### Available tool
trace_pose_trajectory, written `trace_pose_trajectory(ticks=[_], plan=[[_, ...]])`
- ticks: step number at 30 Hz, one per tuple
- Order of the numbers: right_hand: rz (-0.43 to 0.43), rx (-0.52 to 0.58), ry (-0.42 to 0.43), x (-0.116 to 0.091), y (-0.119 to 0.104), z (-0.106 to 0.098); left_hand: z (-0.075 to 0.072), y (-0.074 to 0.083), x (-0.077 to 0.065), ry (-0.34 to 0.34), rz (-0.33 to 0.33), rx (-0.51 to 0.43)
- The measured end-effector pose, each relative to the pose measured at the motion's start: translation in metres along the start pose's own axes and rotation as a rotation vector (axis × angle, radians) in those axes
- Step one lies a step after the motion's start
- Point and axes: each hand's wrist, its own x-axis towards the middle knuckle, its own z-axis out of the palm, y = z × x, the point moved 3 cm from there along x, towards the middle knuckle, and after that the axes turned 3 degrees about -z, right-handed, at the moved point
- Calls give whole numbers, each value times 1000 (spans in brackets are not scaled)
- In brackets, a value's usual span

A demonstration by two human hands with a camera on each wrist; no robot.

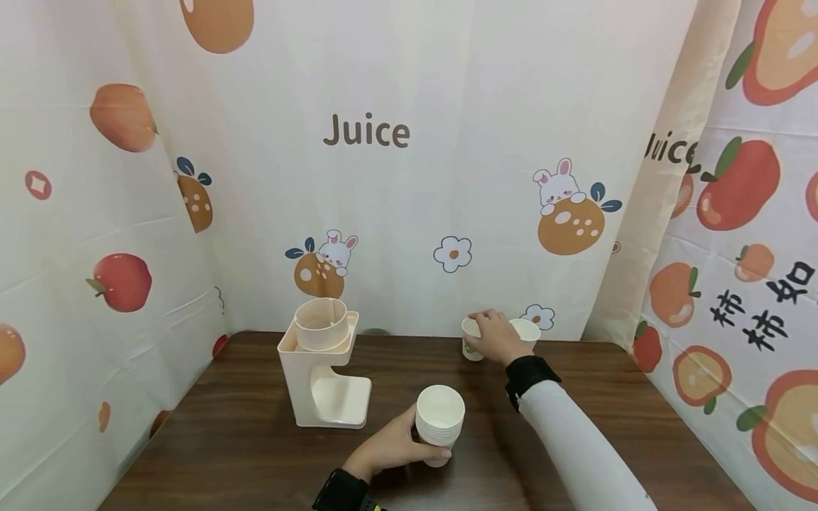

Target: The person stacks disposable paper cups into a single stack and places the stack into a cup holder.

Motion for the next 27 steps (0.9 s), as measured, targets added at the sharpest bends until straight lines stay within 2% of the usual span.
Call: trace_pose_trajectory(ticks=[5,14,19,27], plan=[[37,-29,-77,4,5,5,1,-1,0,-9,-15,-4],[35,-49,-126,13,-1,5,0,-1,0,-6,-18,0],[64,-93,-186,16,4,8,1,-1,-1,-9,-17,1],[82,-72,-263,13,2,3,0,-1,-1,-11,-4,-12]])
